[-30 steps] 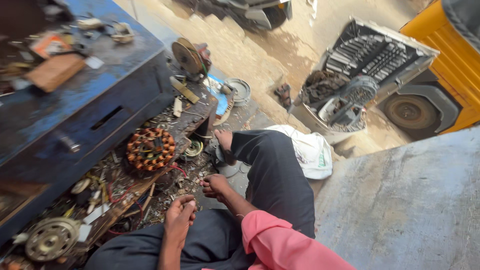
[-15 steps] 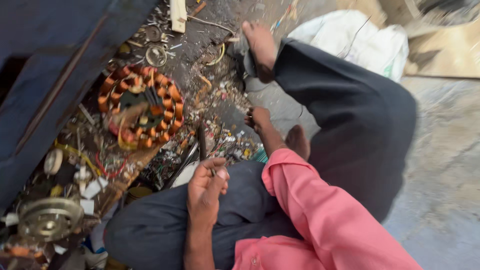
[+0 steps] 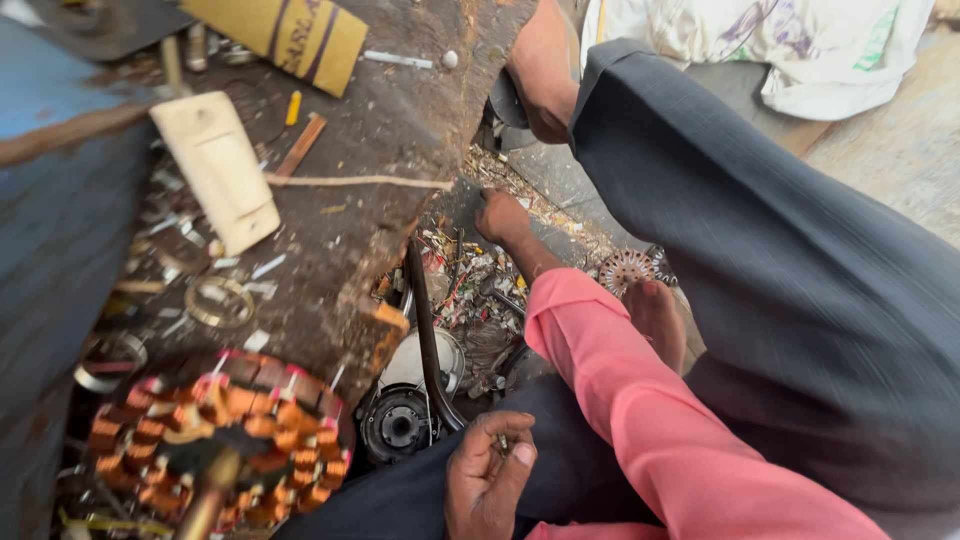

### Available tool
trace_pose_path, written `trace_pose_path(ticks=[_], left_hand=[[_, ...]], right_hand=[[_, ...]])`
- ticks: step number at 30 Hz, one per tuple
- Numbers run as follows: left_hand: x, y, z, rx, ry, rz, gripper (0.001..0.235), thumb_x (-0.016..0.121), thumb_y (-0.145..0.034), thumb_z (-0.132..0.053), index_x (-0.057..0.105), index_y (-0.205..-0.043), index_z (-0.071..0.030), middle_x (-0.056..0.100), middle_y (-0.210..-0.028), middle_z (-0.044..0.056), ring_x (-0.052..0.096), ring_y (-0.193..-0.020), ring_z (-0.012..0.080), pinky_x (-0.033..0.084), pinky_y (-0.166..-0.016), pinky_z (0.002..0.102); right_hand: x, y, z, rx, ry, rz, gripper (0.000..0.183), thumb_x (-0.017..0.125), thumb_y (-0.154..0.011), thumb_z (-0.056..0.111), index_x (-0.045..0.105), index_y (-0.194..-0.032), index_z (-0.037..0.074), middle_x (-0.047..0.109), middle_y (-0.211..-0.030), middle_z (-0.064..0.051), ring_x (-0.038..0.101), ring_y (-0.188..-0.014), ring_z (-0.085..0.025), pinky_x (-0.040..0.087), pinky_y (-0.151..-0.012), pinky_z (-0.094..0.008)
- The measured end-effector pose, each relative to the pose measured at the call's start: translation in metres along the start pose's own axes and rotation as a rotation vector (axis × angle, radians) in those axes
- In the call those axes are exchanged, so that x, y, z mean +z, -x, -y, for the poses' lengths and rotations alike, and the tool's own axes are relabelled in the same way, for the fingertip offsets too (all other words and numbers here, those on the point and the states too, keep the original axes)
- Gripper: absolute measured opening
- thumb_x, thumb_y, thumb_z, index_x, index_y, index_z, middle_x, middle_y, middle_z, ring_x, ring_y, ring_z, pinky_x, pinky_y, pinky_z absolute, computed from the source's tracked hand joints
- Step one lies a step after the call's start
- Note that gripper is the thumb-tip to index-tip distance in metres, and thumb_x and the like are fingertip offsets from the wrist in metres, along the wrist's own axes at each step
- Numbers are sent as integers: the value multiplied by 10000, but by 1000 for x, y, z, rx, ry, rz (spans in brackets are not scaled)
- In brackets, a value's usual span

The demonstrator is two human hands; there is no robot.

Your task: The person handles a circular stator with copper windings, inserting small metal pieces into the center and adjusting wires by hand.

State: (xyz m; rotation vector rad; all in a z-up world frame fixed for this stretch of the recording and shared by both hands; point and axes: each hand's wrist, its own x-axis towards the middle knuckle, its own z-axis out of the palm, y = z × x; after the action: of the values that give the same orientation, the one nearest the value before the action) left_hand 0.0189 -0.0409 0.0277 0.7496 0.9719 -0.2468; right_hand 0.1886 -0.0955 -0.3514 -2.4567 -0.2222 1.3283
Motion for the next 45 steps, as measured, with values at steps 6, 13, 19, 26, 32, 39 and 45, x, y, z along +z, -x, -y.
trace_pose_path(ticks=[6,13,19,26,32,39,45], left_hand=[[-4,2,20,-48,-11,-15,262,689,-936,-13,660,-1192,38,656,-876,53,540,-714,47,429,-651,193],[-3,0,23,48,-47,42,250,680,-968,3,660,-1215,44,640,-886,63,560,-759,64,458,-716,218],[1,-6,12,5,-174,23,239,716,-924,-58,700,-1150,19,637,-822,34,536,-685,50,438,-643,204],[5,-3,1,-120,-106,-16,242,717,-909,-110,711,-1125,-3,635,-806,4,507,-671,30,415,-631,192],[7,-2,-9,-106,-108,-1,267,695,-942,-105,689,-1196,-22,610,-872,-32,513,-753,17,430,-672,176],[7,5,-21,143,67,25,260,665,-978,-85,653,-1225,-7,573,-895,-23,455,-708,25,377,-612,185],[-4,5,-36,470,446,-25,263,609,-974,-57,576,-1235,-49,631,-942,31,586,-780,96,502,-682,244]], right_hand=[[16,-19,-23,-45,294,4,560,650,-824,218,579,-1336,5,448,-1489,-268,632,-1123,-418,525,-940,-486],[33,-39,-61,-108,727,297,441,508,-1005,279,626,-1382,83,585,-1453,-160,583,-1272,-324,482,-1017,-476],[46,-49,-64,-66,-145,5,721,447,-899,624,507,-1456,171,514,-1496,-135,482,-1361,-349,398,-1077,-583],[60,-39,-79,828,-2106,-38,711,504,-948,625,500,-1493,169,572,-1468,-167,584,-1302,-366,505,-1081,-613],[46,-27,-61,354,-1060,-96,611,615,-860,337,538,-1416,94,512,-1452,-183,633,-1144,-408,522,-982,-558],[-21,64,11,-451,73,-341,674,690,-700,71,561,-1359,4,452,-1474,-231,578,-1199,-462,488,-1016,-501],[-97,200,96,-693,-119,-491,620,560,-775,-12,575,-1395,-2,489,-1469,-213,519,-1331,-438,450,-1119,-480]])
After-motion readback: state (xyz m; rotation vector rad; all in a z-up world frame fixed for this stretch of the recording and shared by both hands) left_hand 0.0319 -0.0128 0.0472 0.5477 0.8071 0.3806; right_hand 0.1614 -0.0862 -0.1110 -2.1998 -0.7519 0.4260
